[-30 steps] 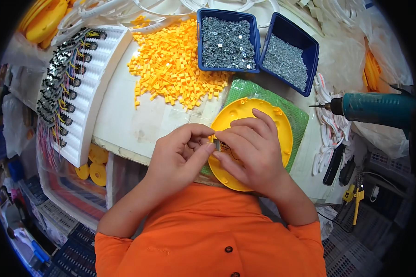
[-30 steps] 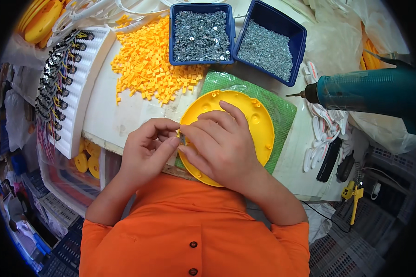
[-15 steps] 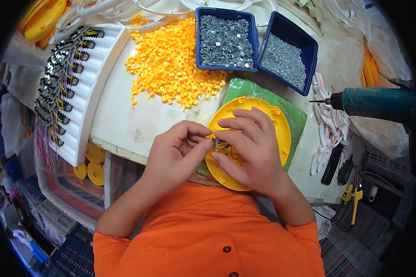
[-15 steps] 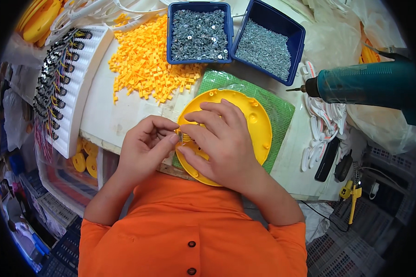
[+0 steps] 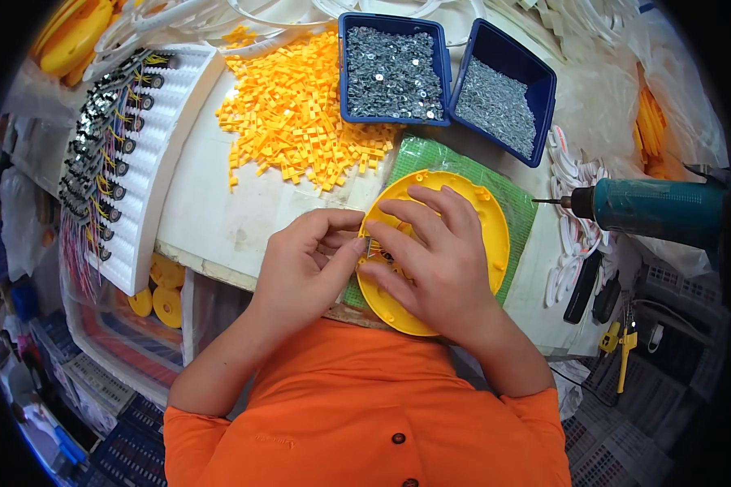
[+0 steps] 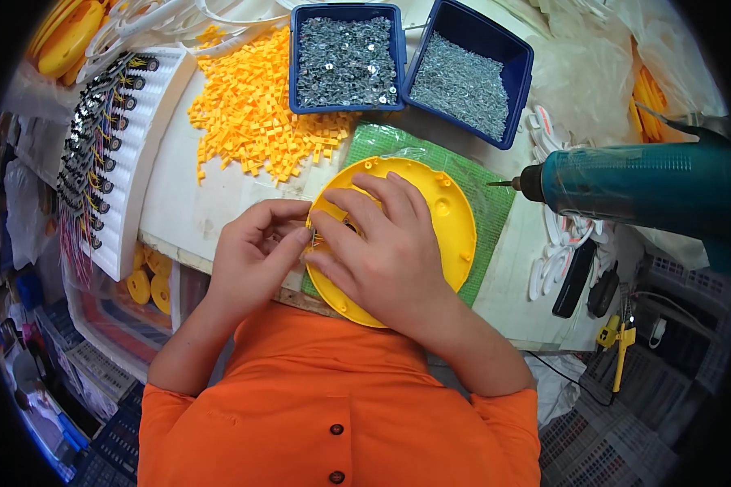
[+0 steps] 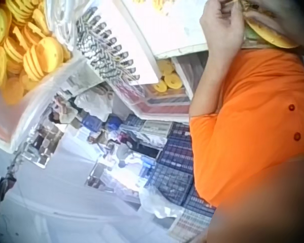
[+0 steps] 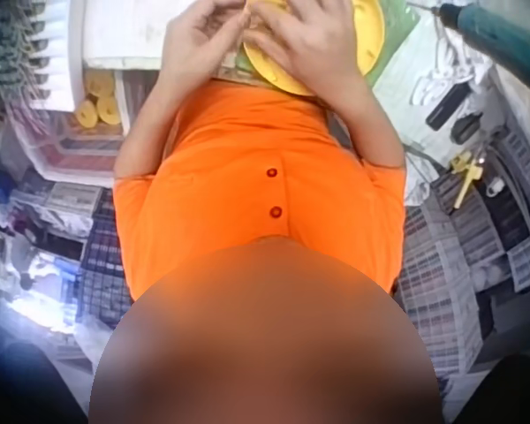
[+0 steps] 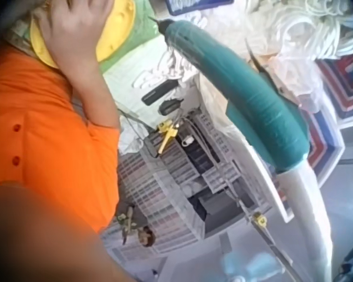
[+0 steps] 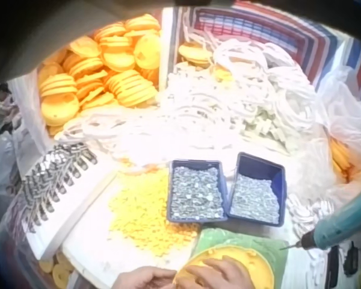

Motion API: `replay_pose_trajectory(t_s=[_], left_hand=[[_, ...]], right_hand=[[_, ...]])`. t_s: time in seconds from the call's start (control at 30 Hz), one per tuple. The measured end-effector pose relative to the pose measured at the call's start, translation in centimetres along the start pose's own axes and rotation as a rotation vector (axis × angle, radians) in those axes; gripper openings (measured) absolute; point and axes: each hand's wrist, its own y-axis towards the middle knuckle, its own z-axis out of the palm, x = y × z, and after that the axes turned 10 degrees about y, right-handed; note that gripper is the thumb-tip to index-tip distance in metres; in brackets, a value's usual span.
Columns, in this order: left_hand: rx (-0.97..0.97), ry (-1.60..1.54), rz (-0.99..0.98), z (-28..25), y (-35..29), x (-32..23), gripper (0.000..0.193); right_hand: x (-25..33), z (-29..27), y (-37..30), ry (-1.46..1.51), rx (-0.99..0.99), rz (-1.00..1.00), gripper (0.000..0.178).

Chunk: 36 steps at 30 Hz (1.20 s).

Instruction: Assembling electronic and mechanical components into a yellow plastic toy shell using a screwdriver and soldering tool.

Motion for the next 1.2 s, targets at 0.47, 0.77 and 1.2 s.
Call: replay_pose_trajectory(t_s=[0.47, 0.77, 1.2], left_hand=[[0.138, 0.860, 0.884, -1.2, 3.7, -2.8, 0.037], [-0.057, 0.816, 0.822, -0.2, 2.8, -0.5, 0.033], [-0.136, 0.467, 0.653, 0.3, 2.4, 1.6, 0.034]], right_hand=[[-2.3, -4.3, -5.4, 0.042, 0.019, 0.165, 0.052], [-12.3, -10.3, -6.8, -0.355, -0.484, 0.378, 0.013], [-17.9, -13.2, -4.6, -0.436, -0.507, 0.303, 0.013]])
